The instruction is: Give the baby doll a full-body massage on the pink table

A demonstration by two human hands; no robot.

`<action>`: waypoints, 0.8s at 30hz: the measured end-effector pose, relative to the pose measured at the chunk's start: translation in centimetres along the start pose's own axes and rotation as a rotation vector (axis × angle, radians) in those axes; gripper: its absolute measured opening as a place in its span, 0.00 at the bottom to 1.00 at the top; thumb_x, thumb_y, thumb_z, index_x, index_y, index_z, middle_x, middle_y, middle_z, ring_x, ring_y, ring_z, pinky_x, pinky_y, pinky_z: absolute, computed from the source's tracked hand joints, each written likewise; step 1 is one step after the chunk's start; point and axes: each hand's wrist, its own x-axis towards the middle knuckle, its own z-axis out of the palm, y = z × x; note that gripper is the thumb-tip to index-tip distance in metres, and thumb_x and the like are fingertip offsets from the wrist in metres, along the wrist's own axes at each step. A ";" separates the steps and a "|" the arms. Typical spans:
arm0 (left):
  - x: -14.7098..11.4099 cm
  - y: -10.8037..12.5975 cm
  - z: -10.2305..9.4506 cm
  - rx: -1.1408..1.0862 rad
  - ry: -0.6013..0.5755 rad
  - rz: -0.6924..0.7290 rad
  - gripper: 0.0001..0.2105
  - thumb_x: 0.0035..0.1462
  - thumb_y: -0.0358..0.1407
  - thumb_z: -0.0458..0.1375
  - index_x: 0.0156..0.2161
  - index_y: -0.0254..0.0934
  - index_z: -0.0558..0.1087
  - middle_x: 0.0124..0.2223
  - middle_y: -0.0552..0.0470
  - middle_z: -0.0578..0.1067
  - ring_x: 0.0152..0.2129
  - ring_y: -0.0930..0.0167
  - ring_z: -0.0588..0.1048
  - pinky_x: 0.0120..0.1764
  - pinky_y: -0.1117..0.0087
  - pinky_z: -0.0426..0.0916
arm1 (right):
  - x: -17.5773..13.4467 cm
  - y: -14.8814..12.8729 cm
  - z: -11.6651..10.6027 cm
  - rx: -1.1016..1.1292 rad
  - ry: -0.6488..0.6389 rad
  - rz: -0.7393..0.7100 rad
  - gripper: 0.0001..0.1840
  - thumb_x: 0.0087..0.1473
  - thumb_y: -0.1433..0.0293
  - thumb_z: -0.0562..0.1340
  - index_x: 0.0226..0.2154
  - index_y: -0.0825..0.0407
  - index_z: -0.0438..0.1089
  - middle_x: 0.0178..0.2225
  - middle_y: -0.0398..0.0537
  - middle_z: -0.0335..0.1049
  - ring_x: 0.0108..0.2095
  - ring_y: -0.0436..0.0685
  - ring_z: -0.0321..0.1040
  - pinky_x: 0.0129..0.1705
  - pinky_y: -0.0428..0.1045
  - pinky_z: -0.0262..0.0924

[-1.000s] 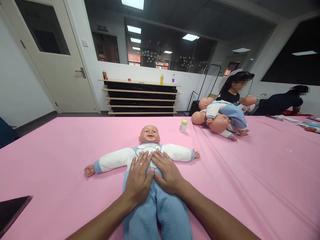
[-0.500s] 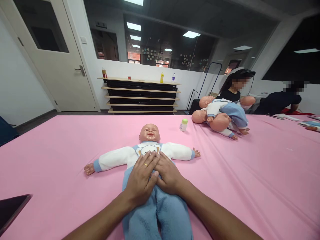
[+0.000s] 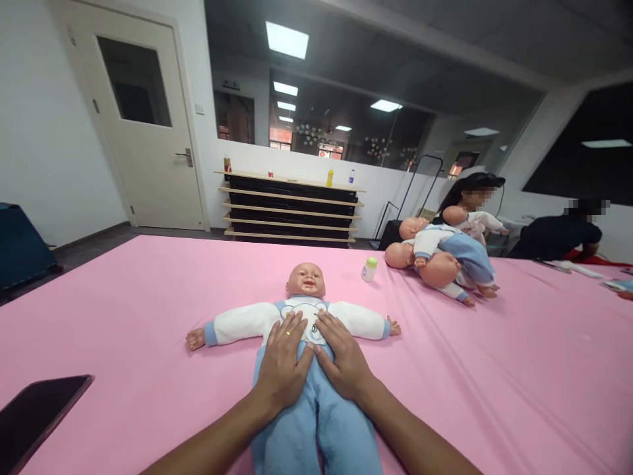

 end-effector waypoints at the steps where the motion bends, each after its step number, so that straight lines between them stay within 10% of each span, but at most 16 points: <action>1: 0.1 -0.1 0.0 -0.001 0.005 0.004 0.22 0.65 0.38 0.45 0.63 0.39 0.61 0.66 0.46 0.60 0.65 0.63 0.54 0.64 0.47 0.48 | -0.1 0.2 0.1 0.001 0.005 0.003 0.28 0.62 0.66 0.55 0.63 0.50 0.56 0.65 0.54 0.53 0.65 0.61 0.49 0.64 0.65 0.50; 16: 3.2 -7.7 -1.7 0.296 0.090 -0.046 0.25 0.66 0.44 0.40 0.53 0.30 0.71 0.43 0.38 0.77 0.45 0.58 0.71 0.57 0.50 0.49 | 1.8 1.6 -0.9 -0.022 -0.033 0.214 0.26 0.63 0.57 0.51 0.60 0.48 0.61 0.62 0.50 0.59 0.64 0.62 0.52 0.66 0.61 0.47; 24: 3.0 -7.4 -2.2 0.345 0.089 -0.037 0.24 0.66 0.44 0.38 0.47 0.31 0.73 0.39 0.39 0.77 0.40 0.60 0.72 0.52 0.54 0.55 | 4.6 5.7 -0.7 -0.035 -0.077 0.397 0.29 0.65 0.55 0.42 0.34 0.51 0.72 0.34 0.50 0.75 0.35 0.58 0.70 0.38 0.50 0.60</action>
